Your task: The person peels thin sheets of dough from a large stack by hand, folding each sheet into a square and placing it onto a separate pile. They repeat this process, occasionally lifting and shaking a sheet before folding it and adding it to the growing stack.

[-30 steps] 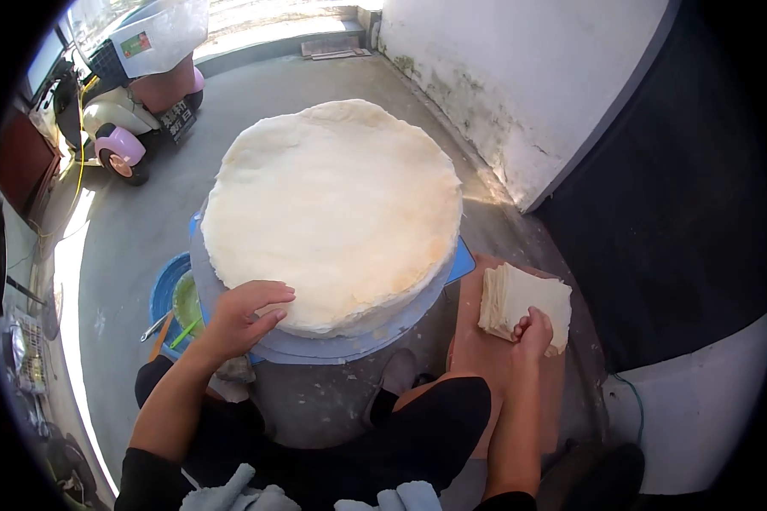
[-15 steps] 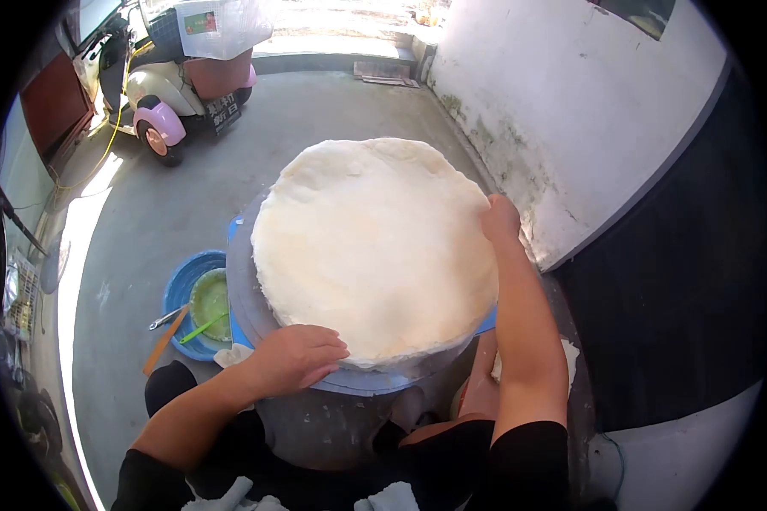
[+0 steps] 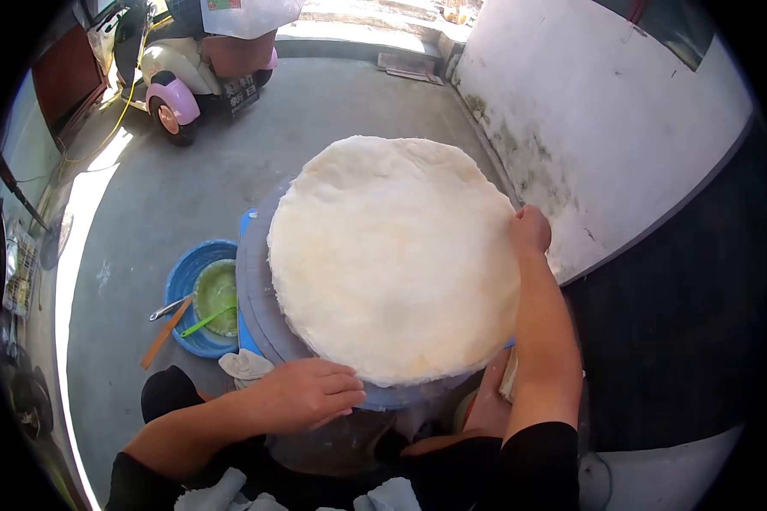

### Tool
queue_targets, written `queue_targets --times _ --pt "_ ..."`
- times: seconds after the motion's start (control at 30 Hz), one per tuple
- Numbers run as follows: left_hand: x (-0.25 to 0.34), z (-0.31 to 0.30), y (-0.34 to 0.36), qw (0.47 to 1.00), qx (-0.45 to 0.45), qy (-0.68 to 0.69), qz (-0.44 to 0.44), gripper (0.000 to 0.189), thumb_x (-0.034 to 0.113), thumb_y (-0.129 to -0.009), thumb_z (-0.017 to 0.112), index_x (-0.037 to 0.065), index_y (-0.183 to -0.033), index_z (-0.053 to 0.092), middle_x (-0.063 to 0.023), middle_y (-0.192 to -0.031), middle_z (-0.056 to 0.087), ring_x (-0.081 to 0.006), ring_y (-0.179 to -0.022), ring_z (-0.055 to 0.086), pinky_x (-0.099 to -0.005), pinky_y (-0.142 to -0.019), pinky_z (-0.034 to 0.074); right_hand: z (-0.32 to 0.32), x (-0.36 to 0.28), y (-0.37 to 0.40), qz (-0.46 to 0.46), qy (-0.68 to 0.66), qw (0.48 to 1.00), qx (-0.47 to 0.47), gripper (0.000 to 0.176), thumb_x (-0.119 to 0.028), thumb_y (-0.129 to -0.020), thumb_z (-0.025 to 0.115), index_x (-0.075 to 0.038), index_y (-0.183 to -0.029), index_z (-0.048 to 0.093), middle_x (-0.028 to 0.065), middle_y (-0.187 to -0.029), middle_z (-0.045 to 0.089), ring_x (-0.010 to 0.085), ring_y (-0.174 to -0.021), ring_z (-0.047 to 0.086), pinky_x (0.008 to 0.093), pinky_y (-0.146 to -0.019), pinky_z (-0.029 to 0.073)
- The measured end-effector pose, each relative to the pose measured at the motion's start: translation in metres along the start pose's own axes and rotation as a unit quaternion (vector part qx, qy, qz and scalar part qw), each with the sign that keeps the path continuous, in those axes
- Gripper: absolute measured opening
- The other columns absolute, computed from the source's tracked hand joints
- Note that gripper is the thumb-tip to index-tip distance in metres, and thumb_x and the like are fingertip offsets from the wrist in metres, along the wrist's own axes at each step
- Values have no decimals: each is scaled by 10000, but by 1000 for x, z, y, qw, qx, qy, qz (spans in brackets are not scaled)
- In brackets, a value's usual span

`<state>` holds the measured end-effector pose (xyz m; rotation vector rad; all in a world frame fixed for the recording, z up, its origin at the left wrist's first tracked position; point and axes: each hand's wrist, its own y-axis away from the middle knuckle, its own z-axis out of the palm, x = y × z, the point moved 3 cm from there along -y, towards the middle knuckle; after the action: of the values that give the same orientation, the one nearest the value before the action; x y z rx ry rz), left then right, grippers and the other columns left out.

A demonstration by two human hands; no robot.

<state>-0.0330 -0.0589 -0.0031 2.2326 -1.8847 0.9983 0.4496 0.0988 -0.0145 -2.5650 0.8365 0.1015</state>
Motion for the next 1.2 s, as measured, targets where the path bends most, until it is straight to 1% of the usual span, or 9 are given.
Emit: queue_targets --times 0.07,0.33,0.4,0.5,0.73,0.93,1.0,1.07,1.2 --pt "1 -1 0 998 52 -11 21 146 98 -799 639 26 -924 616 -83 -907 615 -250 -931 637 -354 -792 533 0 0 -2 -4 5 1000 -1 103 -188 -779 712 -94 -770 672 101 -756 692 284 -738 673 410 -674 514" --pt "-1 3 3 1000 -24 -13 0 221 135 -853 694 19 -1039 670 -93 -1052 673 -266 -1049 653 -366 -860 544 -16 -18 7 -33 5 999 -7 83 -142 -756 679 -67 -743 647 126 -741 675 298 -704 658 412 -652 506" --pt "-1 3 3 999 -31 -10 -1 220 135 -855 692 17 -1040 671 -95 -1051 673 -266 -1048 652 -367 -859 543 -24 -38 22 -154 -70 985 -17 76 -126 -750 658 -55 -734 635 133 -723 661 290 -695 648 399 -647 501" --pt "-1 6 3 999 -32 -8 4 221 137 -859 689 18 -1044 671 -100 -1049 672 -267 -1045 650 -366 -863 540 -33 -49 33 -176 -103 978 -41 106 -160 -755 658 -57 -761 633 141 -758 671 328 -735 647 426 -674 505" --pt "-4 9 4 1000 -15 -4 5 212 129 -850 684 8 -1022 665 -110 -1019 665 -272 -1003 650 -364 -844 537 -16 -35 31 -37 -95 994 -50 145 -155 -775 668 -54 -877 658 160 -840 691 333 -844 673 407 -770 522" --pt "-8 6 3 1000 -20 -2 -4 201 121 -836 686 7 -1001 663 -112 -987 659 -282 -954 648 -370 -818 538 14 -38 25 -231 -96 967 48 252 -111 -832 652 -21 -1068 648 56 -761 651 198 -691 644 340 -632 498" --pt "-9 5 4 1000 -29 -1 -11 202 122 -838 688 7 -1003 664 -112 -992 662 -283 -957 650 -370 -821 540 -16 -73 57 -71 -382 893 -227 309 -75 -814 627 6 -1109 661 11 -706 595 108 -614 562 289 -573 443" --pt "-15 3 5 999 10 9 -51 239 122 -839 697 3 -1043 663 -118 -1030 665 -297 -986 647 -375 -831 540 -64 -117 106 -94 -420 857 -285 308 -21 -822 575 27 -1115 656 -53 -667 504 26 -569 435 240 -512 354" --pt "-26 -16 3 994 50 -15 -91 274 121 -835 707 3 -1079 663 -127 -1052 666 -311 -1033 638 -391 -871 528 -121 -160 198 -206 -392 810 -385 326 -26 -844 563 -15 -1154 662 -31 -627 471 31 -571 424 254 -521 363"
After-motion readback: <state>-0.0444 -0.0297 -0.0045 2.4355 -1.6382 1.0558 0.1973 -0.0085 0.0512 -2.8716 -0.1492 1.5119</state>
